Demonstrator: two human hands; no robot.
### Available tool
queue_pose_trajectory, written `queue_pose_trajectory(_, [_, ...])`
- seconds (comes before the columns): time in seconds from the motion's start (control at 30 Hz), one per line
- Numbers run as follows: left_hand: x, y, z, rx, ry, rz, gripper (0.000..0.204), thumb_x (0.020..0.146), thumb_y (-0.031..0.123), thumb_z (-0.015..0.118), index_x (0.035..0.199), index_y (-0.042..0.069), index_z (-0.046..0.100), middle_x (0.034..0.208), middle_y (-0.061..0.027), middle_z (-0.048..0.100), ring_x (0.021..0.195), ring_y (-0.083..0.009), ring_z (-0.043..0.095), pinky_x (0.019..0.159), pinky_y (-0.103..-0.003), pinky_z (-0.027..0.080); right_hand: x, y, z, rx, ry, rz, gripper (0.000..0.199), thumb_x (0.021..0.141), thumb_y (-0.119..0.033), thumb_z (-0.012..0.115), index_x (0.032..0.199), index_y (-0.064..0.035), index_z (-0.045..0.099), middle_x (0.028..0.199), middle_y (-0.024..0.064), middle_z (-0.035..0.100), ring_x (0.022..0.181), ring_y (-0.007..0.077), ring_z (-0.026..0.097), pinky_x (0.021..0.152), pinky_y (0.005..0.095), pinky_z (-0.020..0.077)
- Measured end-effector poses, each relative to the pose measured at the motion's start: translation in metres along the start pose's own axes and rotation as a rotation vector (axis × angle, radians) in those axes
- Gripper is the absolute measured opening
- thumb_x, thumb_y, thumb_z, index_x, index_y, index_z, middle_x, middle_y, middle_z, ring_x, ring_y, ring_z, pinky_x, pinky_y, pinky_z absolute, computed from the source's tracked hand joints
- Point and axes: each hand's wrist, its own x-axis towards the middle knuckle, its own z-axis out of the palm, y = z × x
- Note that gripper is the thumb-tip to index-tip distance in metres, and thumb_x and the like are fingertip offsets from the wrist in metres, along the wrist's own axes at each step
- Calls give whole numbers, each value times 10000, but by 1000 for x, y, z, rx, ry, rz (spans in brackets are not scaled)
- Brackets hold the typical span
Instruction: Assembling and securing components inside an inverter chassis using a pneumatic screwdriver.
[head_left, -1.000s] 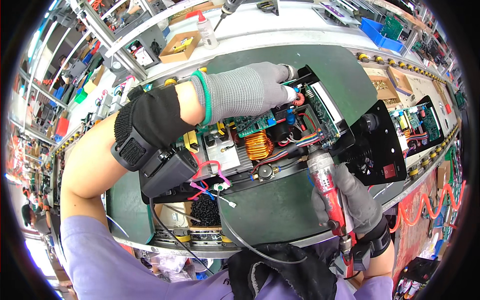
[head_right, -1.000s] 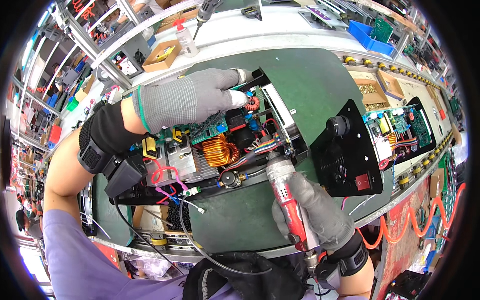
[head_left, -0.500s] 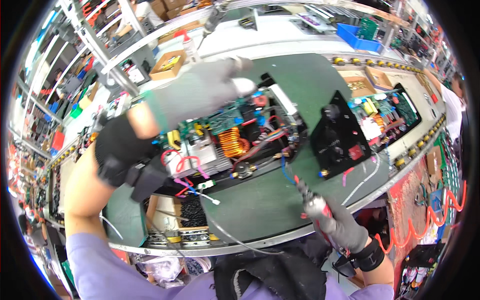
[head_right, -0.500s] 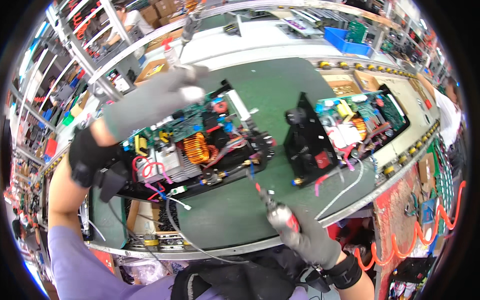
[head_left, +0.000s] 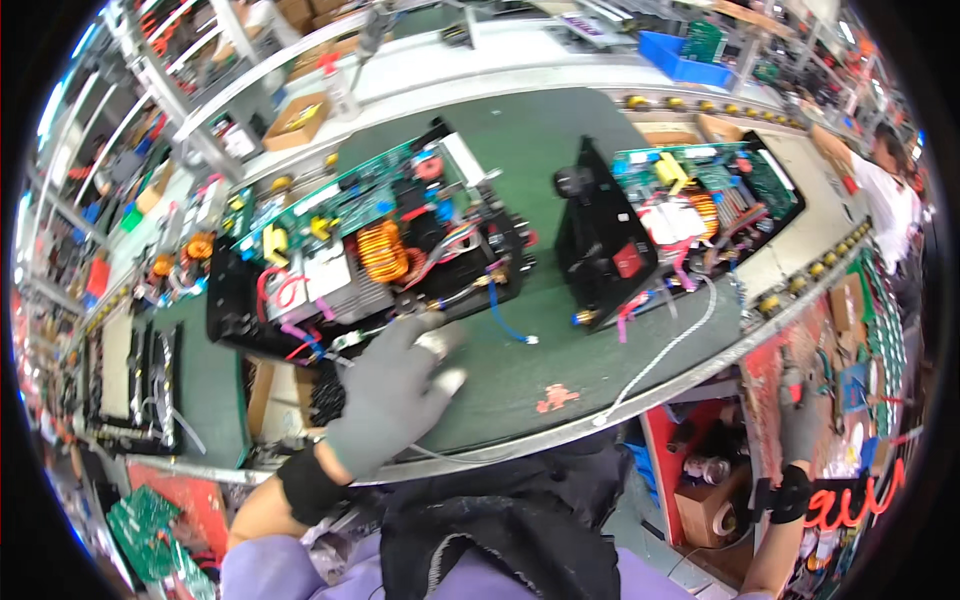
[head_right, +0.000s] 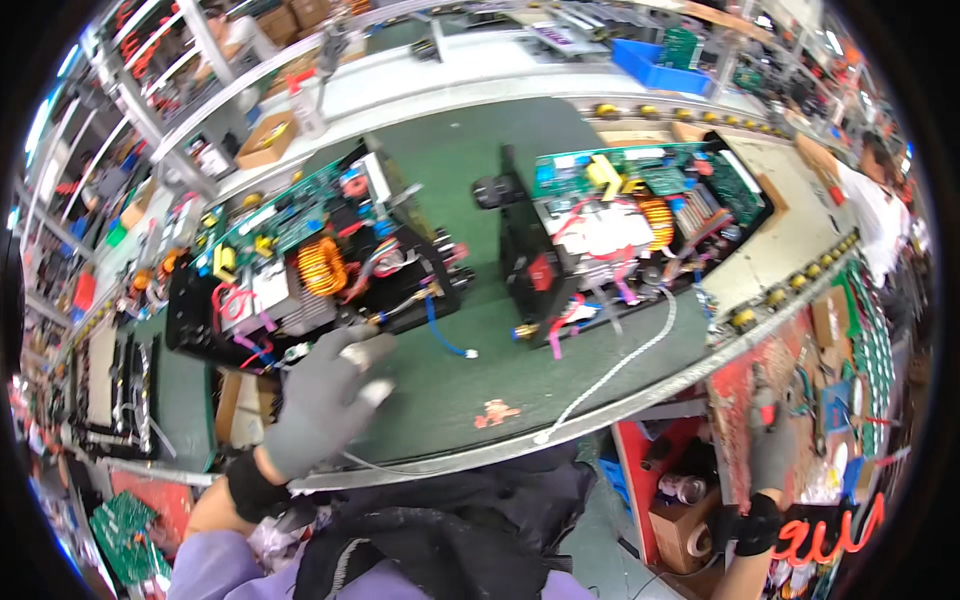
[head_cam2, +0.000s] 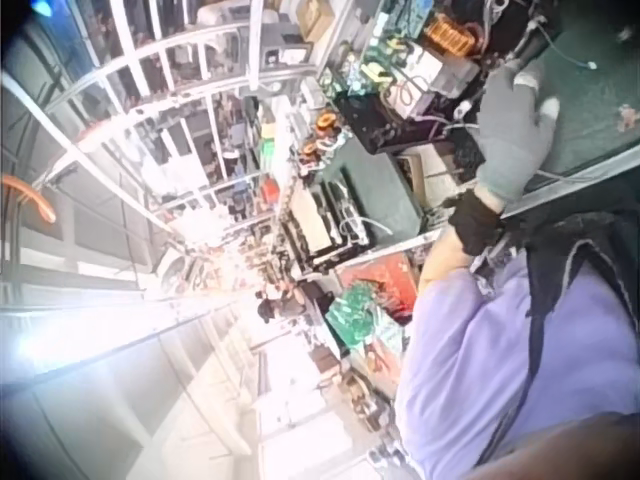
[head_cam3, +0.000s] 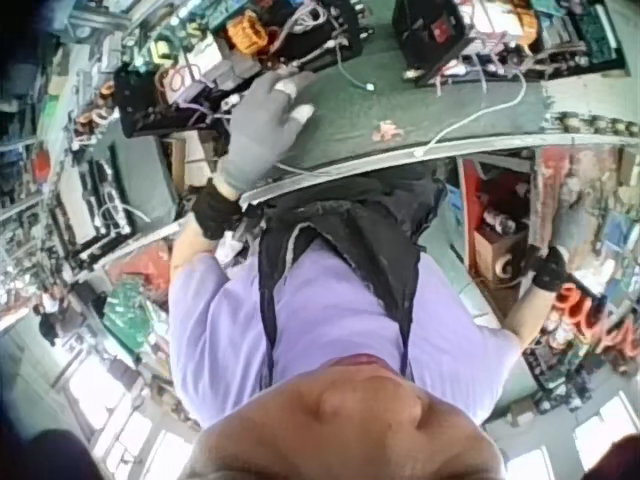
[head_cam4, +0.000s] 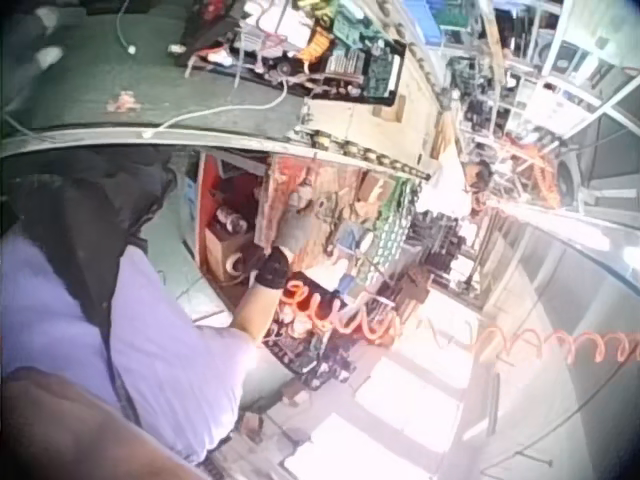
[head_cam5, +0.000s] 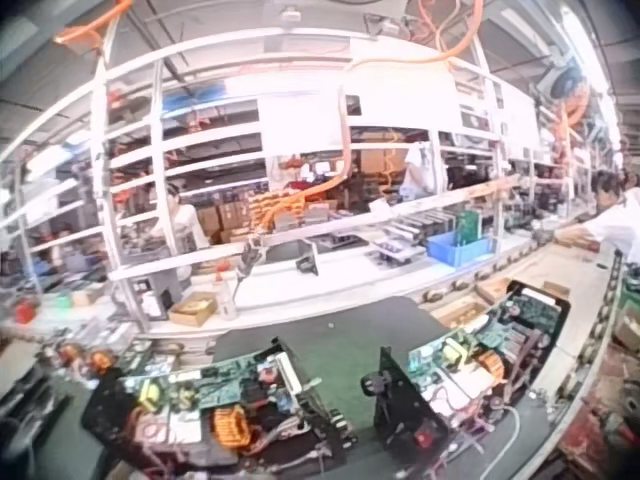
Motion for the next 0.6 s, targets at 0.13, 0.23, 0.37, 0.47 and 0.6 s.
queue_pose_trajectory(0.13, [-2,-14,21,24,161,-39,328,819,113,664,1144,94,636,1130,-127,622,924,-333,637,791,-407,521,32,52,22,-108,83,-18,494,925,-377,606,1285,-49,531,1075,266,638,982,440,613,800,494,472])
queue_pose_trajectory(0.23, [14,-18,32,-2,247,-42,276,819,103,661,1095,90,654,1085,-117,637,933,-323,632,791,-416,516,41,57,28,-228,191,-84,475,928,-379,601,1286,-72,542,1136,235,619,1045,409,592,857,464,467])
queue_pose_trajectory(0.37, [49,-18,60,288,302,3,210,777,105,669,985,76,659,961,-110,636,857,-326,631,734,-417,505,37,30,19,-195,351,-106,390,926,-294,598,1248,-76,561,1203,190,578,1123,385,540,945,419,446])
queue_pose_trajectory(0.47, [68,-18,82,265,238,-135,202,758,166,694,928,68,646,852,-114,642,809,-306,642,700,-421,498,22,-10,13,-78,306,-157,371,863,-227,653,1192,-70,586,1171,197,574,1127,393,528,931,462,446])
queue_pose_trajectory(0.6, [74,-21,94,394,135,-243,222,763,223,715,911,75,642,823,-112,655,771,-312,647,651,-429,495,8,-76,2,130,392,-363,349,819,-146,690,1143,-67,585,1087,157,594,1026,354,578,861,445,475])
